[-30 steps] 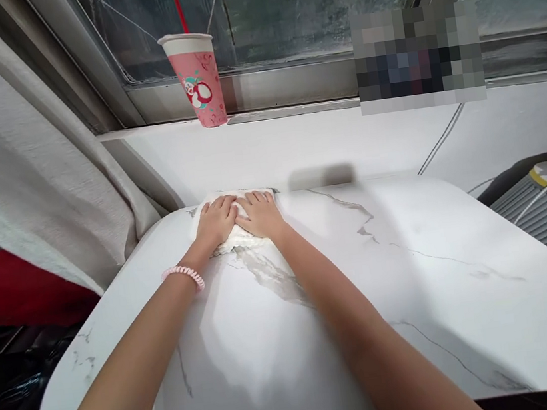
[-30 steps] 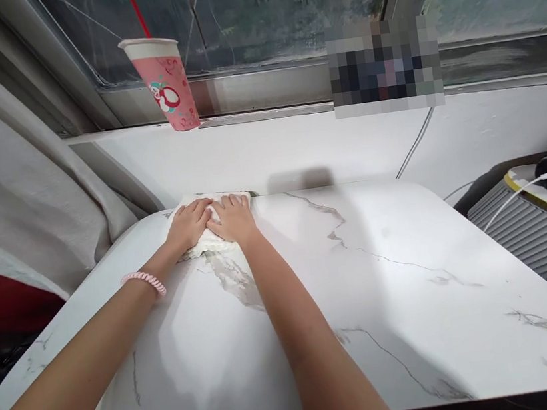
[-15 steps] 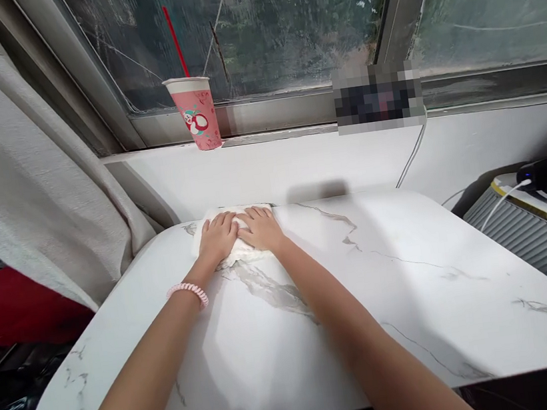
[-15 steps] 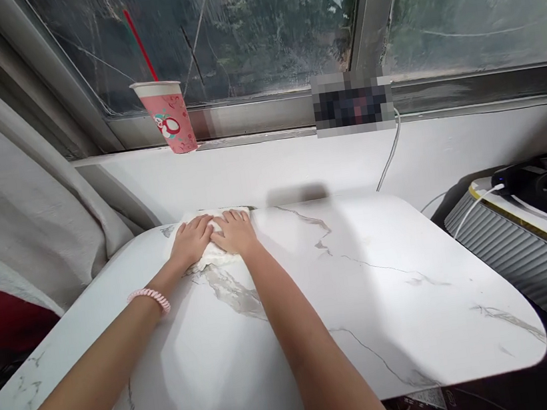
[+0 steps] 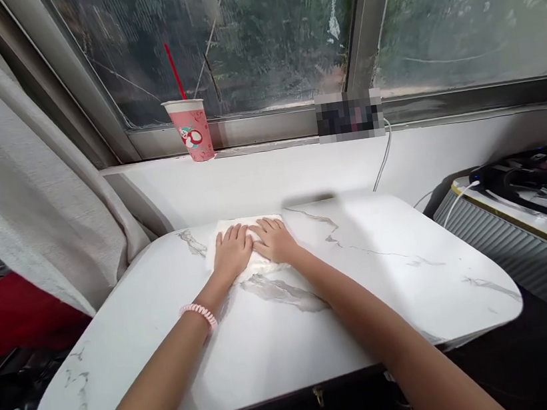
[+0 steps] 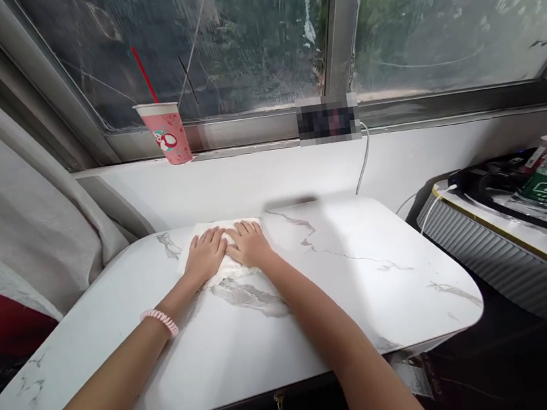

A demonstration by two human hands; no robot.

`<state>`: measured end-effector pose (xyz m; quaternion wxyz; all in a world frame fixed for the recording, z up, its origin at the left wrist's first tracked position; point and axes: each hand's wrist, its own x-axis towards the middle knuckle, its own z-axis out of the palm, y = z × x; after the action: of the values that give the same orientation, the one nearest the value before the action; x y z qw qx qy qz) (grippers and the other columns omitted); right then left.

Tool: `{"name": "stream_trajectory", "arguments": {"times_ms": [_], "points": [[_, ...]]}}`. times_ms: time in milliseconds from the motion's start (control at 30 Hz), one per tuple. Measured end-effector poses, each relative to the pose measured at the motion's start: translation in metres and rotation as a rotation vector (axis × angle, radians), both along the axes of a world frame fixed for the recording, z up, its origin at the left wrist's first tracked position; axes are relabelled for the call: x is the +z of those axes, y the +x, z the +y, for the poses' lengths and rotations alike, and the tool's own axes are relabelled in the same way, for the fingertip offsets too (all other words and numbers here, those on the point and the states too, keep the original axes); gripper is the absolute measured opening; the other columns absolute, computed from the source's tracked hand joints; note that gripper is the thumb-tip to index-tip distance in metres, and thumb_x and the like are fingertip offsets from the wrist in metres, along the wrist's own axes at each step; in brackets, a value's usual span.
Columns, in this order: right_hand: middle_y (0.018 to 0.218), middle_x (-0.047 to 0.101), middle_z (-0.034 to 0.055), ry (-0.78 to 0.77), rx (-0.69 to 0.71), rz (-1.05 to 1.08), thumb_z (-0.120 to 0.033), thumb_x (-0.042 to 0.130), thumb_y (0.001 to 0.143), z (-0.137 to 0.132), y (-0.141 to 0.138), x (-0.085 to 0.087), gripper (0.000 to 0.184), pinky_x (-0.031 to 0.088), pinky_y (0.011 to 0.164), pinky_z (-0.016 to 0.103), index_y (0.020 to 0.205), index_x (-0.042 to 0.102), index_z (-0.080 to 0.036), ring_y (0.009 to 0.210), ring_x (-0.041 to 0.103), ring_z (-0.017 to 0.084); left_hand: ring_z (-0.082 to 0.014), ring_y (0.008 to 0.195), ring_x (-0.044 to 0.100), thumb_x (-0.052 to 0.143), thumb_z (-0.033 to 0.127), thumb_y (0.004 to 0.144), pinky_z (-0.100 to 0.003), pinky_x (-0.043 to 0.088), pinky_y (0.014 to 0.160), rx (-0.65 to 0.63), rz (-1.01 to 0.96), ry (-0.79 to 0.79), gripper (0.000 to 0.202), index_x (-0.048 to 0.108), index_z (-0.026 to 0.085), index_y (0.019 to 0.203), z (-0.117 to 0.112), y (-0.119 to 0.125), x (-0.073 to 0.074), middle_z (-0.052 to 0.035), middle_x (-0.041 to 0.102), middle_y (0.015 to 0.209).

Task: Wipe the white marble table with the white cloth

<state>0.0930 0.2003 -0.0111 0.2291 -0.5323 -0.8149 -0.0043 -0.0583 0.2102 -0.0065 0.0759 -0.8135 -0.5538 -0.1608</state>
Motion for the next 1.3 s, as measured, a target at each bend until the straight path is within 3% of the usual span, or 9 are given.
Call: {"name": "stream_trajectory", "arguments": {"times_ms": [167,367,600,767,1067,1200,1300], "points": [[0.149,0.043,0.0157,-0.028,0.065,-0.016,-0.030,0.048,0.095,-0.048,0.007,0.003,0.049,0.023,0.116,0.050,0.143,0.047,-0.016,0.140,0.033,0.028,-0.0312,0.135,0.044,0.026,0.031,0.097,-0.056,0.031,0.111,-0.035,0.008,0.053,0.049,0.052,0.016,0.136,-0.047,-0.003,-0.006,-0.0160,0.051,0.144],[0.149,0.042,0.0166,-0.023,0.142,0.012,-0.036,0.044,0.094,-0.114,0.017,0.001,0.053,0.020,0.117,0.052,0.143,0.047,-0.013,0.140,0.033,0.031,-0.0321,0.137,0.042,0.022,0.036,0.099,-0.057,0.031,0.111,-0.061,0.055,0.037,0.054,0.049,0.012,0.140,-0.117,-0.007,-0.015,-0.0154,0.049,0.146],[0.151,0.040,0.0154,-0.048,0.226,0.001,-0.038,0.043,0.094,-0.168,0.034,0.006,0.055,0.018,0.119,0.051,0.145,0.044,-0.016,0.143,0.029,0.030,-0.0344,0.140,0.038,0.025,0.046,0.100,-0.056,0.038,0.108,-0.252,0.105,0.073,0.060,0.039,0.014,0.148,-0.171,-0.019,-0.020,-0.0169,0.043,0.150],[0.152,0.040,0.0130,-0.069,0.237,0.005,-0.038,0.046,0.093,-0.175,0.040,0.011,0.057,0.021,0.119,0.050,0.147,0.042,-0.019,0.144,0.030,0.028,-0.0343,0.138,0.040,0.029,0.047,0.099,-0.055,0.041,0.106,-0.275,0.098,0.094,0.060,0.035,0.018,0.151,-0.179,-0.019,-0.019,-0.0152,0.044,0.149],[0.154,0.038,0.0131,-0.106,0.236,0.011,-0.038,0.045,0.093,-0.176,0.040,0.012,0.059,0.018,0.120,0.051,0.149,0.039,-0.019,0.145,0.027,0.029,-0.0360,0.140,0.038,0.032,0.040,0.099,-0.061,0.036,0.107,-0.286,0.070,0.210,0.065,0.015,0.016,0.156,-0.182,-0.013,-0.024,-0.0178,0.040,0.151],[0.153,0.039,0.0135,-0.105,0.246,-0.010,-0.039,0.046,0.092,-0.174,0.041,0.014,0.059,0.018,0.120,0.051,0.147,0.041,-0.019,0.143,0.029,0.030,-0.0342,0.140,0.037,0.033,0.040,0.098,-0.058,0.035,0.109,-0.280,0.056,0.204,0.064,0.019,0.018,0.156,-0.183,-0.011,-0.026,-0.0153,0.040,0.152],[0.150,0.042,0.0127,-0.085,0.255,-0.017,-0.039,0.048,0.091,-0.161,0.041,0.015,0.057,0.020,0.119,0.049,0.145,0.044,-0.020,0.141,0.033,0.029,-0.0346,0.140,0.037,0.030,0.041,0.098,-0.059,0.034,0.110,-0.269,0.056,0.196,0.060,0.030,0.016,0.153,-0.171,-0.011,-0.027,-0.0166,0.041,0.151]]}}
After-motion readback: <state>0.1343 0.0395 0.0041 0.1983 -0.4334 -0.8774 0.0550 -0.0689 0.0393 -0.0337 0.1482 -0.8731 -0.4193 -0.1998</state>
